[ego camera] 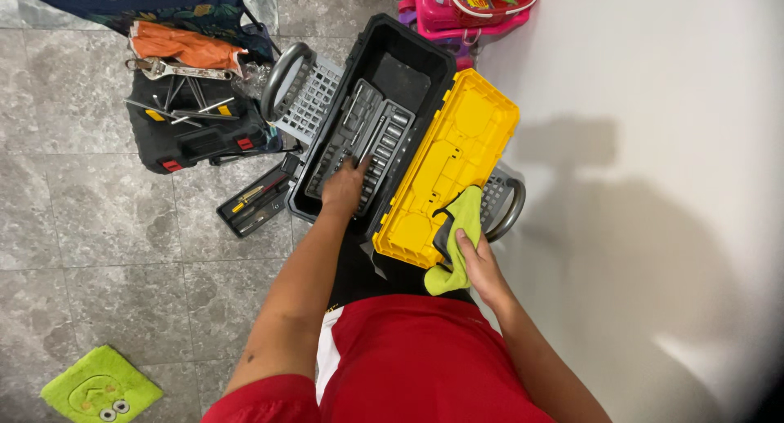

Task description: The person wipes various metal tools with a green cloth and places them into a yellow toolbox. They handle sockets, a ratchet, and a T-handle wrench, cleaning each before returning them to the case.

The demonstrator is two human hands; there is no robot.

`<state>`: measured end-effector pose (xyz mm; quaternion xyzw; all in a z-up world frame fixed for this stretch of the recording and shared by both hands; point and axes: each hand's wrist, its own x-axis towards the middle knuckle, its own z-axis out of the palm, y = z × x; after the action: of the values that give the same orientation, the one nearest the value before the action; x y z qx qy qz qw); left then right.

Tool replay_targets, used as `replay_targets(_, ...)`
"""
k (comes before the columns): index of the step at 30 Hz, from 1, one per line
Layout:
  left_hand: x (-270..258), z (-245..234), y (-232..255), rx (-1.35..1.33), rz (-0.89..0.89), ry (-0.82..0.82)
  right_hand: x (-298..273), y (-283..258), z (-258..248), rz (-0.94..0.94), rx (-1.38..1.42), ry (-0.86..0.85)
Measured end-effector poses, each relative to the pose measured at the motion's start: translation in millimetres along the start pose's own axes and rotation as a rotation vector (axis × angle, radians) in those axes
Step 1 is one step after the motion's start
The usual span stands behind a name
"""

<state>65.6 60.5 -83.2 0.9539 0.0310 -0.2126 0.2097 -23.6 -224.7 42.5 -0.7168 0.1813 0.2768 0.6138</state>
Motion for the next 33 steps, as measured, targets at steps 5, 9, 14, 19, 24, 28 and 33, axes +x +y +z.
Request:
replay_targets(5, 13.9, 27.7, -11.5, 0.086, 0.07, 0.083, -4.4, -5.2, -1.1, 0.007, -0.013, -0.011)
replay_targets(9, 10.8, 33.2, -11.8, 0.014, -0.007, 0.041, -4.0, -9.2, -1.6, 0.022, -0.004, -0.003)
replay_targets(14, -23.0, 0.5, 5.6, -0.371, -0.016, 0.263, -4.6, -13.6, -5.2, 0.047, 0.049, 0.015)
replay_targets(19, -90.5, -85.8, 51.4, -1.464, 0.119, 0.531, -8.5, -44.4, -1.8, -0.077, 0.088, 0.017)
replay_targets(24, -180.1, -171.4, 105.3, -1.682, 0.271, 0.558, -35.0, -104.2, 14.5, -0.414, 0.114, 0.027)
replay_targets(28, -216.0, -197.5, 122.9, -1.673, 0.382, 0.567, -70.0, -143.5, 35.1, -0.628, 0.18, 0.013)
replay_targets(33, -217.1, -159.1, 122.6, -1.744, 0.338, 0.477, -94.1, -146.9, 67.9, -0.762, -0.344, 0.034)
